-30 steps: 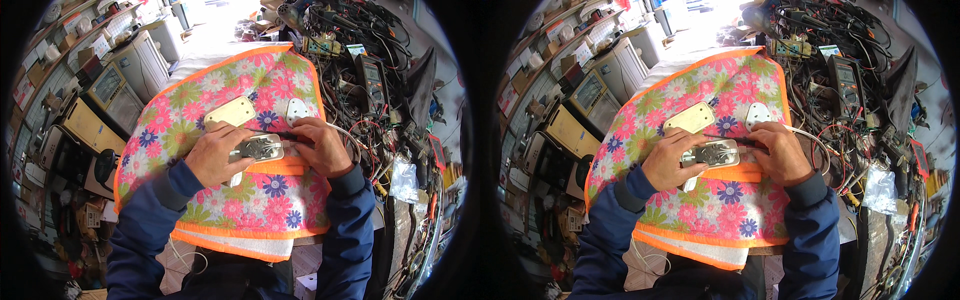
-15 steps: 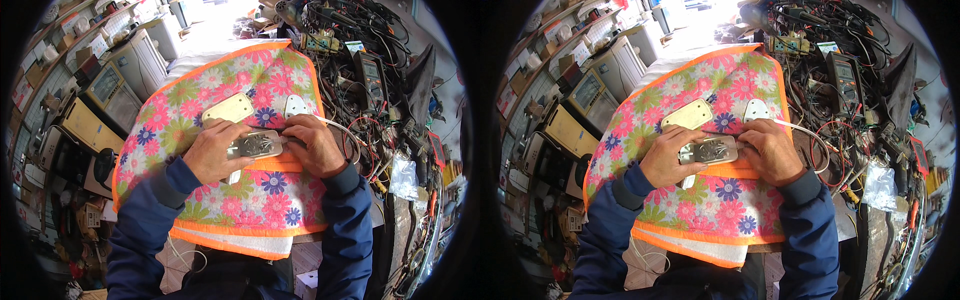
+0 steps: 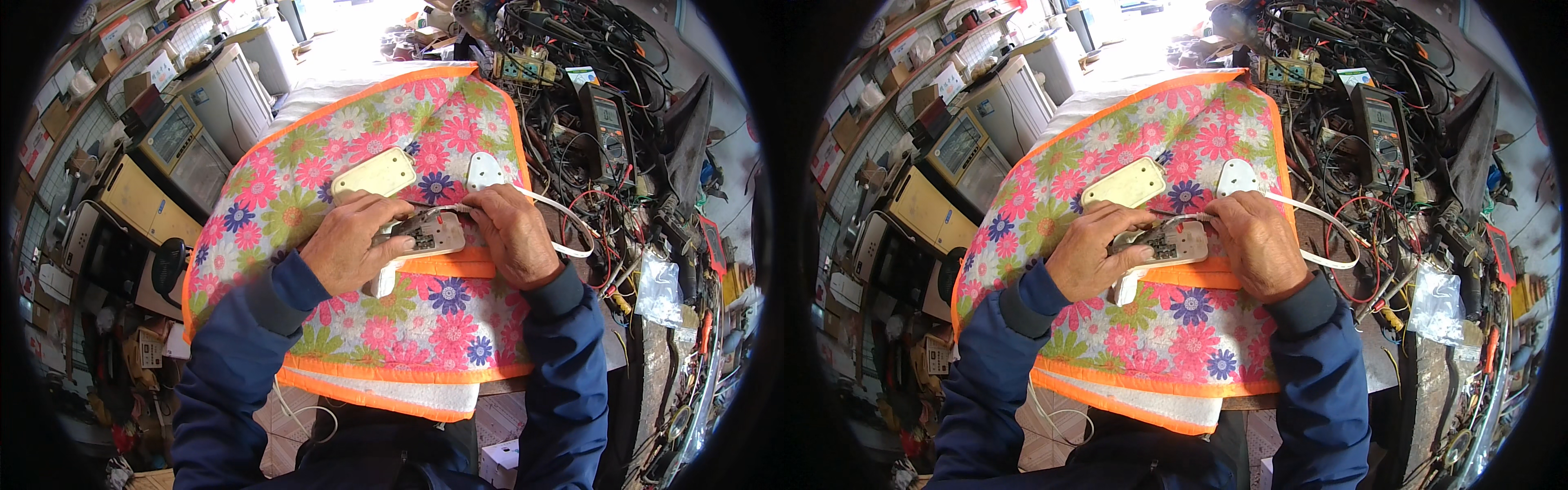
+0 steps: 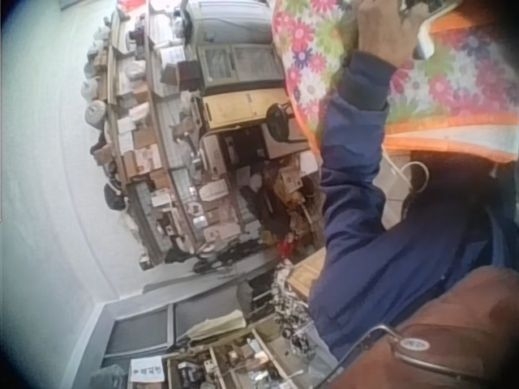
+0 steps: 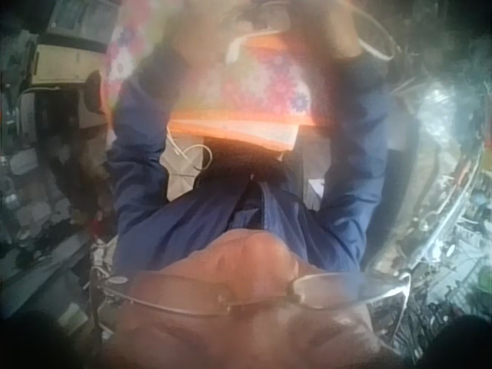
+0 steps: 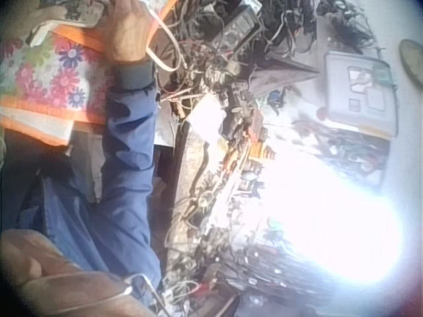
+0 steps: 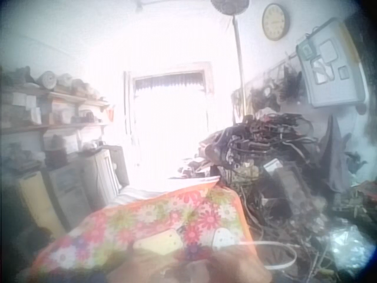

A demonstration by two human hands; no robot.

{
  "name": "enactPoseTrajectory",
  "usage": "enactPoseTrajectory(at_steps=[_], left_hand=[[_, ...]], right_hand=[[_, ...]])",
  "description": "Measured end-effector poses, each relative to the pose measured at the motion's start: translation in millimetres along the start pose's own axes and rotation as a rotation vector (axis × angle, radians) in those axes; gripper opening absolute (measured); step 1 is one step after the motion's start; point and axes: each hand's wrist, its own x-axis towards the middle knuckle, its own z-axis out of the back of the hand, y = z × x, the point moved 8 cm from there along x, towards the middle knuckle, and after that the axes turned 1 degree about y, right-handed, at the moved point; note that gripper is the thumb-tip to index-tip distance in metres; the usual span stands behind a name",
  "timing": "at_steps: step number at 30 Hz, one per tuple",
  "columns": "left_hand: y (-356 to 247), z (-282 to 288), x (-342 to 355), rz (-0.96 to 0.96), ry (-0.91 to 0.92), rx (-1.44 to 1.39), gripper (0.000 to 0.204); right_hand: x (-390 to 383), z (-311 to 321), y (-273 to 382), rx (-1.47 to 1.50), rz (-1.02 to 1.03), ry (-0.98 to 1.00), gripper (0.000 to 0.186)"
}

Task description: The person unpacks a floral-patterned electric heating pad, then uses a screwdriver to open the control box and inspect its internal components. They handle the power cord and plug, and later use pliers to strip or adjust wires on a separate white power adapter.

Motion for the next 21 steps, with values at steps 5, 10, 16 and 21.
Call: enactPoseTrajectory(at_steps=[5,10,16,21], left_hand=[[8,1,-1,0.064,-0.121,-0.152,0.03],[13,1,-2,0.158,-0.074,-0.24,0.03],[19,-2,-1,0.221,-0.017,-0.4,0.029],[19,-3,-2,0.201,-0.054,-0.501,0.03]], right_hand=[[-1,-6,-5,-0.051,-0.054,-0.042,0.013],[-2,-8,-6,-0.099,-0.08,-0.105,0.011],[-4,-11,-9,-0.142,-0.068,-0.13,0.01],[-5,-12,-8,-0.14,-0.034,-0.13,0.01]])
